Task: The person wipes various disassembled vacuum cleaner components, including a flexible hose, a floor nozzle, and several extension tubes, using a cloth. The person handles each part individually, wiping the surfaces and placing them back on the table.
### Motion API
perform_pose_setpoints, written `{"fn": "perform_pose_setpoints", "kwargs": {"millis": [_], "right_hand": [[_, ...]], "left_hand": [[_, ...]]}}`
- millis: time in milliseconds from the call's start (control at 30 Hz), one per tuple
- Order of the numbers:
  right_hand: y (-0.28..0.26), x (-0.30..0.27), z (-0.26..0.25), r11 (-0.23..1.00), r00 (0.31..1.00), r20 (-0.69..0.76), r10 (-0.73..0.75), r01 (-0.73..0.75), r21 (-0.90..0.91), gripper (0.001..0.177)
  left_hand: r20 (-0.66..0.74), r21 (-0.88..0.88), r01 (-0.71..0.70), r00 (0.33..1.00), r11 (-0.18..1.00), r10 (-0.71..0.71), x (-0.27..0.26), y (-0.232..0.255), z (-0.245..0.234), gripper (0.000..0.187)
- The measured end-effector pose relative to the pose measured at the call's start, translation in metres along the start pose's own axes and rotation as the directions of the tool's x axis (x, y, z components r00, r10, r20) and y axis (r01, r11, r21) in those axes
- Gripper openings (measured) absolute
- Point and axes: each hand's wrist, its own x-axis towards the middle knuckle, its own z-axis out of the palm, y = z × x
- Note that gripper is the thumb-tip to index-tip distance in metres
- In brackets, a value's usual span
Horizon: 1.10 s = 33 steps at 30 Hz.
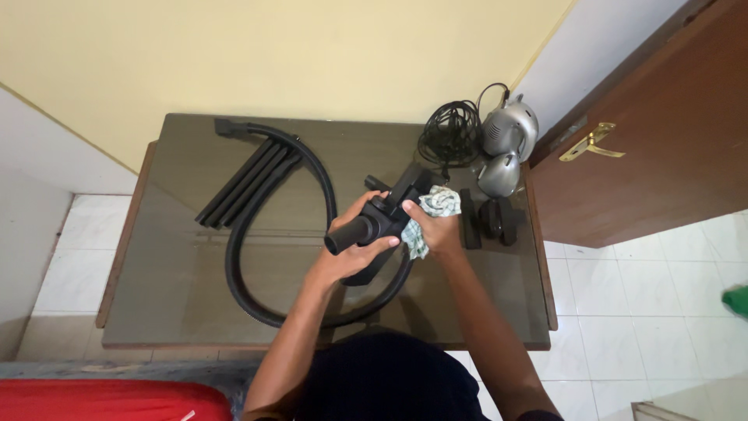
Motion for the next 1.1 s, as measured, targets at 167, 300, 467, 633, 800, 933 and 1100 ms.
{"fn": "perform_pose_setpoints", "kwargs": {"millis": [167,300,467,633,800,933,1100], "right_hand": [[-0.012,0.004,0.011,0.999,0.999,-0.012,0.031,-0.032,-0.027,0.011],[-0.003,0.004,0.01,0.996,0.998,-0.063,0.009,-0.014,-0.094,0.017],[0.027,0.012,0.002,0.981,0.999,-0.05,0.009,-0.019,-0.192,0.023],[0.035,0.026,-0.013,0.98,0.986,-0.112,0.126,-0.141,-0.138,0.023],[0.021,0.043,-0.028,0.964,0.922,-0.337,-0.192,0.241,0.11,0.04],[0.048,0.047,-0.033,0.878,0.806,-0.356,-0.472,0.466,-0.108,0.044],[0.089,0.015,-0.011,0.862,0.937,-0.18,-0.299,0.184,-0.472,0.035]], "left_hand": [[-0.004,0.027,-0.024,1.0,0.999,0.024,0.001,-0.001,-0.001,0.076],[-0.01,0.024,0.01,1.0,1.0,-0.01,-0.003,-0.015,0.002,0.077],[-0.072,-0.154,0.062,0.995,0.986,-0.074,-0.005,-0.048,0.007,0.076],[-0.103,-0.417,0.174,0.966,0.892,-0.236,-0.007,-0.078,0.012,0.073],[-0.143,-0.53,0.235,0.922,0.815,-0.359,-0.007,-0.09,0.011,0.071],[-0.111,-0.535,0.188,0.951,0.824,-0.289,-0.004,-0.081,0.018,0.07],[-0.144,-0.437,0.111,0.971,0.893,-0.192,0.001,-0.071,0.019,0.074]]}}
